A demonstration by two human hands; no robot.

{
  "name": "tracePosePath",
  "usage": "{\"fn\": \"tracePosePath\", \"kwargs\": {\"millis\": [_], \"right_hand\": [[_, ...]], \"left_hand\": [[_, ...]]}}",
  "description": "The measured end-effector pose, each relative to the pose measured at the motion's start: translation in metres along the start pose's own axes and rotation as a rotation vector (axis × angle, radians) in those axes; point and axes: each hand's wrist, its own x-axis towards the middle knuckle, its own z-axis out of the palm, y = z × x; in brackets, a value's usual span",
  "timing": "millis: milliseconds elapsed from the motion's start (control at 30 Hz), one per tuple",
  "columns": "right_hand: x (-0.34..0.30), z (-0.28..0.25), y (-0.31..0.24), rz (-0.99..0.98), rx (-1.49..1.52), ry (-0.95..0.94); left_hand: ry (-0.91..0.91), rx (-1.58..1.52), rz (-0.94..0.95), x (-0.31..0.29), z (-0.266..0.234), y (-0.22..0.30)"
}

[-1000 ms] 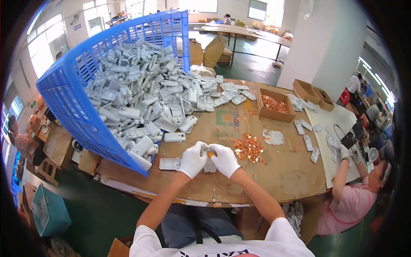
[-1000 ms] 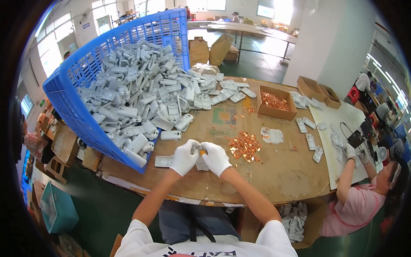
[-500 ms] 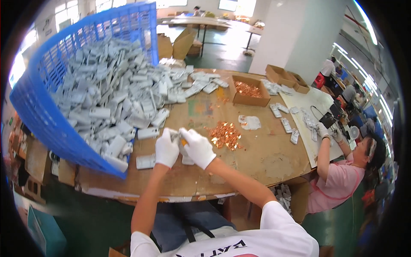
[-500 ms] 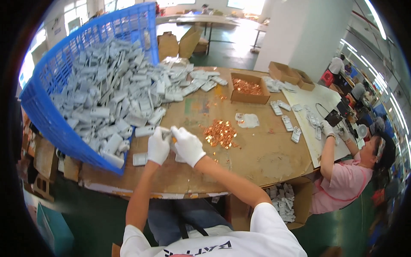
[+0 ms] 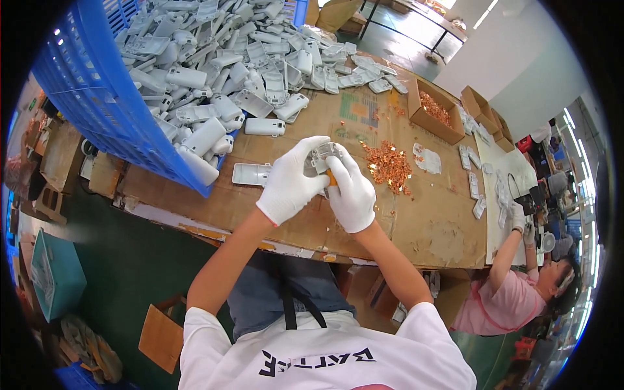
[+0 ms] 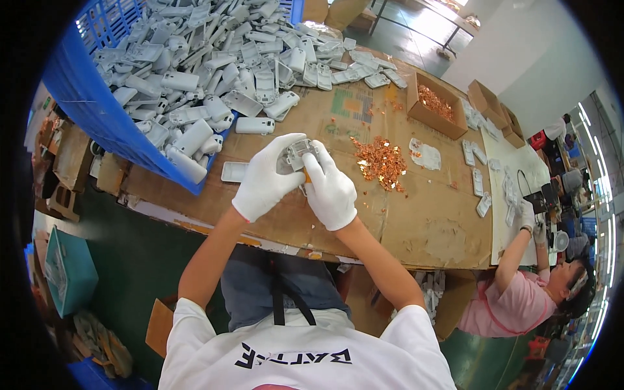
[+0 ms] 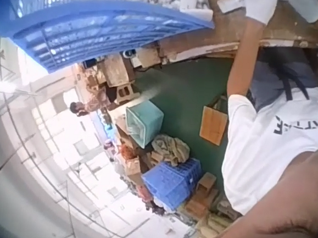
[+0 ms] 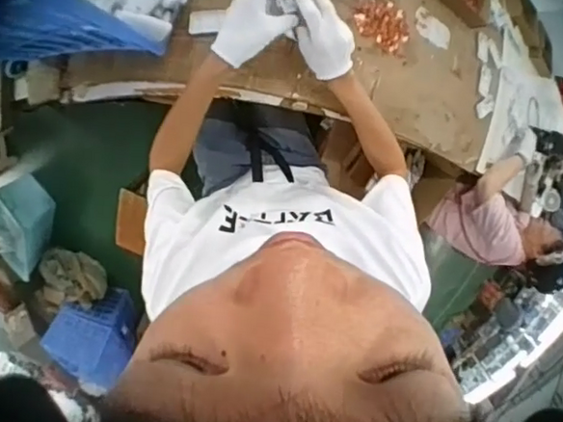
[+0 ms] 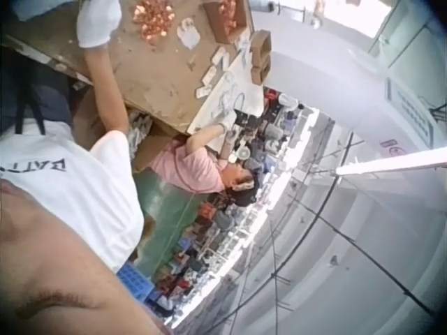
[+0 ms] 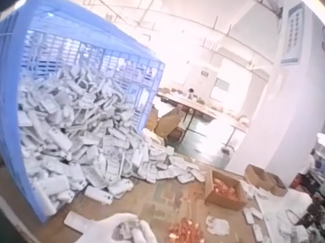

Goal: The person assembles small metal components into white plastic electronic housings by hand at a factory workbench.

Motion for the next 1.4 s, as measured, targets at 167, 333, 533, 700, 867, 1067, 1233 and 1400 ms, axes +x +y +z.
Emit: {"fn": "tracePosePath", "kwargs": {"millis": [167, 333, 533, 700, 867, 1067, 1233, 1400], "right_hand": [[-0.001, -0.006, -0.004, 0.012, 0.041, -0.034], [0.002, -0.016, -0.009, -0.007, 0.061, -0.004], [0.009, -0.031, -0.015, -0.026, 0.087, -0.024], [0.012, -0.038, -0.019, 0.099, 0.203, -0.110], [0.014, -0.034, -0.012, 0.036, 0.070, 0.092], [0.017, -0.040, -0.015, 0.008, 0.095, -0.059], [0.023, -0.048, -0.022, 0.075, 0.150, -0.126], [0.023, -0.053, -0.025, 0.111, 0.167, -0.143]], "left_hand": [[0.077, 0.075, -0.048, -0.010, 0.004, 0.011], [0.133, 0.154, 0.003, -0.015, 0.008, 0.017], [0.136, 0.153, 0.047, -0.018, 0.011, 0.026], [0.138, 0.207, 0.043, -0.016, 0.011, 0.026], [0.131, 0.245, 0.119, -0.009, 0.013, 0.034], [0.133, 0.249, 0.103, -0.012, 0.013, 0.040], [0.157, 0.252, 0.168, -0.012, 0.013, 0.039], [0.133, 0.207, 0.123, -0.014, 0.012, 0.047]]}}
